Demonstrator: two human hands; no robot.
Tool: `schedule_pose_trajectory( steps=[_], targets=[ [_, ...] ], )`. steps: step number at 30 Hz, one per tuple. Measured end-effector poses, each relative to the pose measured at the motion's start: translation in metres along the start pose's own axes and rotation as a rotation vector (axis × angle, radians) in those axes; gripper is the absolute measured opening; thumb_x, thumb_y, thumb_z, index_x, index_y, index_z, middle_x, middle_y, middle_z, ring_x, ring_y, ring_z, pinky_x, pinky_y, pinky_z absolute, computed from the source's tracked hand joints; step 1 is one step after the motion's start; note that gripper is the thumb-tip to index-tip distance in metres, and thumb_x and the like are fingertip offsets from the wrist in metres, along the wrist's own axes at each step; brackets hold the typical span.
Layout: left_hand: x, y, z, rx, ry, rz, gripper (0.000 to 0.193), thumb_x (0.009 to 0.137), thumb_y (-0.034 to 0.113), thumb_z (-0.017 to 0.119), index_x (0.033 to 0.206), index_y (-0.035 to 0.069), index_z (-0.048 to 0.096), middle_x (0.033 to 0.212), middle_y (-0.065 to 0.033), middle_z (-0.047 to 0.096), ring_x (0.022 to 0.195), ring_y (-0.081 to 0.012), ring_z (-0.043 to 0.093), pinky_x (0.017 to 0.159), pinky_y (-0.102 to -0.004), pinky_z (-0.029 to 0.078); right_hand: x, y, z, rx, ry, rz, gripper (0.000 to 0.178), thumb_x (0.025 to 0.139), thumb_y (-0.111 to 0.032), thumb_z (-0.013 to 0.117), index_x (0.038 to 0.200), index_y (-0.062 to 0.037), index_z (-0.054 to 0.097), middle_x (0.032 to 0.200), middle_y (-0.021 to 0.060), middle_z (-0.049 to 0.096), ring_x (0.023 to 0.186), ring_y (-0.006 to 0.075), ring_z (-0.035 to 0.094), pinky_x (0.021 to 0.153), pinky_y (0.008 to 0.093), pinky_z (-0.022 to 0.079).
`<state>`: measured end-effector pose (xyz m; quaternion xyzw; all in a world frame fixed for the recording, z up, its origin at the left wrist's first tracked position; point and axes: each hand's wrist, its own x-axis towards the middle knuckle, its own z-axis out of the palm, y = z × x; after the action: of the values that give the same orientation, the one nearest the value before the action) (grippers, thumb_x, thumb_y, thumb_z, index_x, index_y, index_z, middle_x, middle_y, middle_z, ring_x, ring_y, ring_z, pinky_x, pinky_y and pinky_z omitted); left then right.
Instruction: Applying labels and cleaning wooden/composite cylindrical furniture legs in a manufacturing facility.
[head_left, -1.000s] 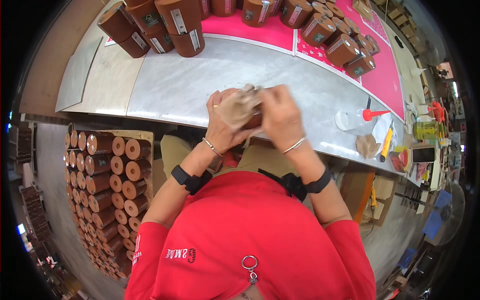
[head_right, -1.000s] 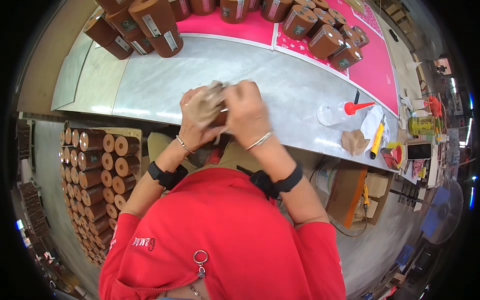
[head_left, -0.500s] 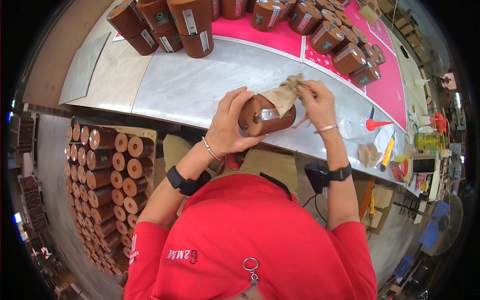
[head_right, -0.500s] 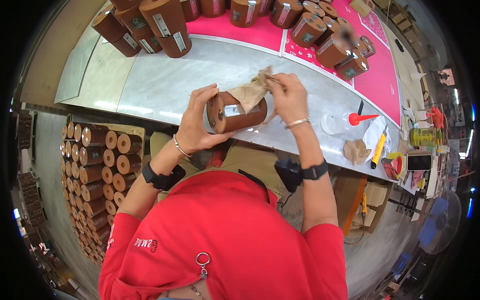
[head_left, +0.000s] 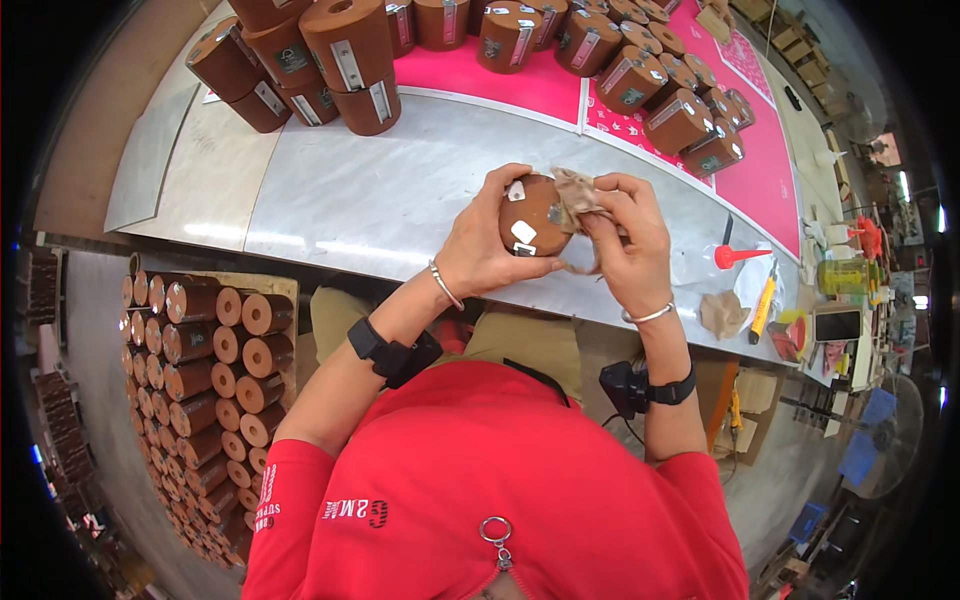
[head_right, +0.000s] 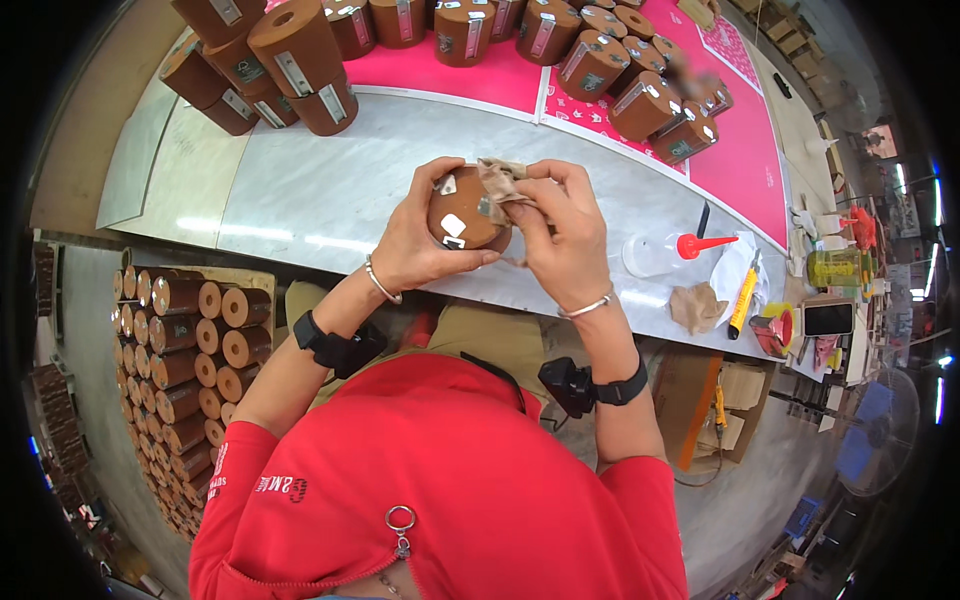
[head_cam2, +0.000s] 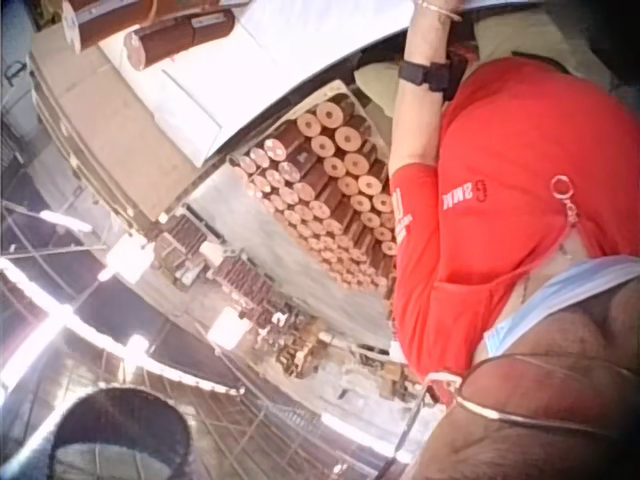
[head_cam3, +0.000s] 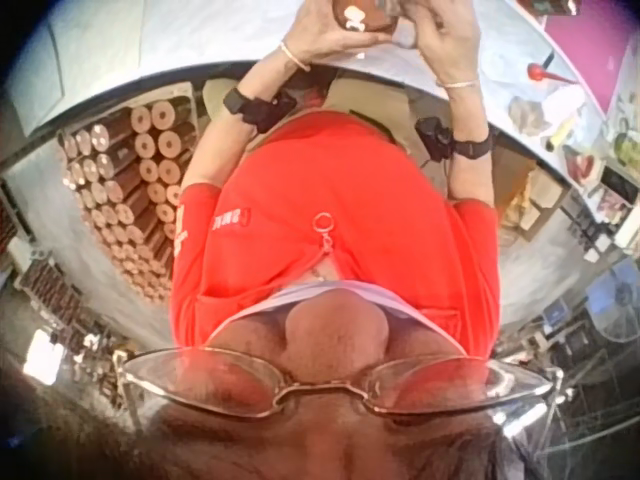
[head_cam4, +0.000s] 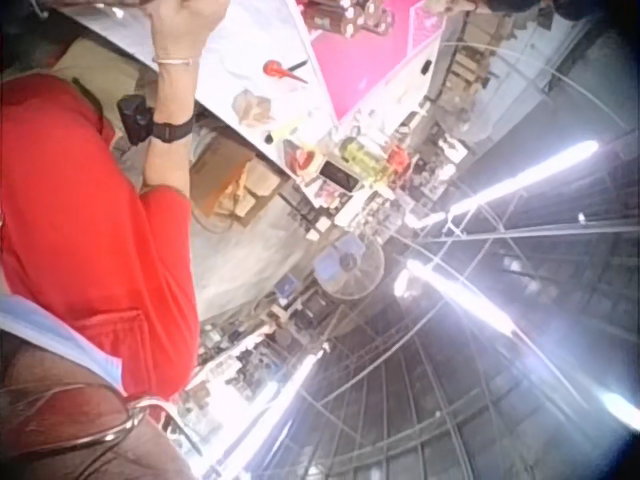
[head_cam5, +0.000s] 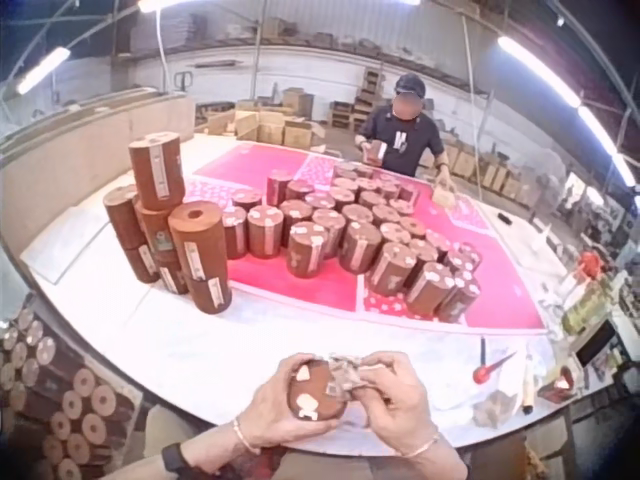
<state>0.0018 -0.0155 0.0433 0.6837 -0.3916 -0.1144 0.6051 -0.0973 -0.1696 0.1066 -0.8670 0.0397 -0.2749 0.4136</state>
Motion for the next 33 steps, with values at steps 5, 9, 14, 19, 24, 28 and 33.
schedule_pose_trajectory(
  steps=[5, 9, 14, 19, 24, 28, 33],
  targets=[
    [0.005, 0.003, 0.008, 0.385, -0.002, 0.197, 0.098, 0.054, 0.032, 0.088, 0.133, 0.003, 0.036, 0.118, -0.0164, 0.055, 0.103, -0.0345, 0.055, 0.089, -0.0415, 0.046, -0.015, 0.012, -0.023, 0.001, -0.132, 0.041, 0.015, 0.082, 0.000, 0.062, 0.097, -0.0010, 0.065, 0.115, 0.0139, 0.056, 0.084, 0.0216, 0.063, 0.072, 0.0303, 0.052],
    [0.004, -0.004, 0.011, -0.111, -0.079, 0.045, 0.102, 0.058, 0.027, 0.088, 0.138, 0.008, 0.029, 0.125, -0.0163, 0.054, 0.103, -0.0258, 0.059, 0.085, -0.0359, 0.049, -0.019, 0.006, -0.005, -0.128, -0.207, -0.002, 0.018, 0.075, -0.001, 0.065, 0.093, -0.0029, 0.063, 0.107, 0.0134, 0.056, 0.079, 0.0270, 0.061, 0.070, 0.0356, 0.051],
    [0.000, -0.014, 0.013, -0.108, -0.059, -0.051, 0.091, 0.057, 0.022, 0.085, 0.132, 0.007, 0.036, 0.098, -0.0128, 0.062, 0.087, -0.0290, 0.063, 0.079, -0.0351, 0.050, 0.008, -0.004, 0.029, -0.168, -0.231, -0.435, 0.022, 0.070, 0.004, 0.062, 0.090, -0.0043, 0.061, 0.092, 0.0140, 0.056, 0.082, 0.0320, 0.058, 0.069, 0.0377, 0.050],
    [-0.003, -0.018, 0.014, 0.072, 0.061, 0.034, 0.091, 0.055, 0.032, 0.086, 0.128, 0.005, 0.041, 0.112, -0.0190, 0.055, 0.098, -0.0342, 0.055, 0.086, -0.0410, 0.045, 0.016, 0.001, 0.020, -0.250, -0.058, -0.270, 0.019, 0.069, 0.001, 0.061, 0.086, -0.0052, 0.057, 0.083, 0.0126, 0.052, 0.076, 0.0309, 0.056, 0.063, 0.0394, 0.049],
    [0.003, -0.023, 0.011, 0.228, -0.044, 0.219, 0.091, 0.056, 0.029, 0.086, 0.129, 0.003, 0.038, 0.103, -0.0154, 0.059, 0.089, -0.0274, 0.059, 0.080, -0.0363, 0.048, 0.005, 0.000, 0.031, -0.264, -0.133, -0.366, 0.022, 0.068, 0.001, 0.060, 0.089, -0.0051, 0.056, 0.085, 0.0121, 0.053, 0.077, 0.0320, 0.057, 0.063, 0.0389, 0.050],
    [0.003, -0.021, 0.018, 0.134, 0.084, 0.264, 0.088, 0.054, 0.032, 0.086, 0.125, 0.002, 0.042, 0.096, -0.0171, 0.061, 0.078, -0.0338, 0.060, 0.078, -0.0410, 0.048, 0.017, 0.000, 0.035, -0.310, -0.088, -0.321, 0.020, 0.070, -0.001, 0.062, 0.088, -0.0040, 0.055, 0.085, 0.0129, 0.052, 0.077, 0.0323, 0.057, 0.063, 0.0398, 0.049],
    [-0.006, -0.020, 0.015, 0.131, 0.046, 0.049, 0.096, 0.052, 0.035, 0.088, 0.128, 0.001, 0.039, 0.112, -0.0212, 0.054, 0.099, -0.0350, 0.054, 0.088, -0.0434, 0.043, 0.009, -0.010, 0.026, -0.313, 0.018, -0.319, 0.013, 0.073, 0.001, 0.060, 0.084, -0.0013, 0.055, 0.081, 0.0145, 0.052, 0.073, 0.0336, 0.054, 0.062, 0.0407, 0.047]
  ],
)
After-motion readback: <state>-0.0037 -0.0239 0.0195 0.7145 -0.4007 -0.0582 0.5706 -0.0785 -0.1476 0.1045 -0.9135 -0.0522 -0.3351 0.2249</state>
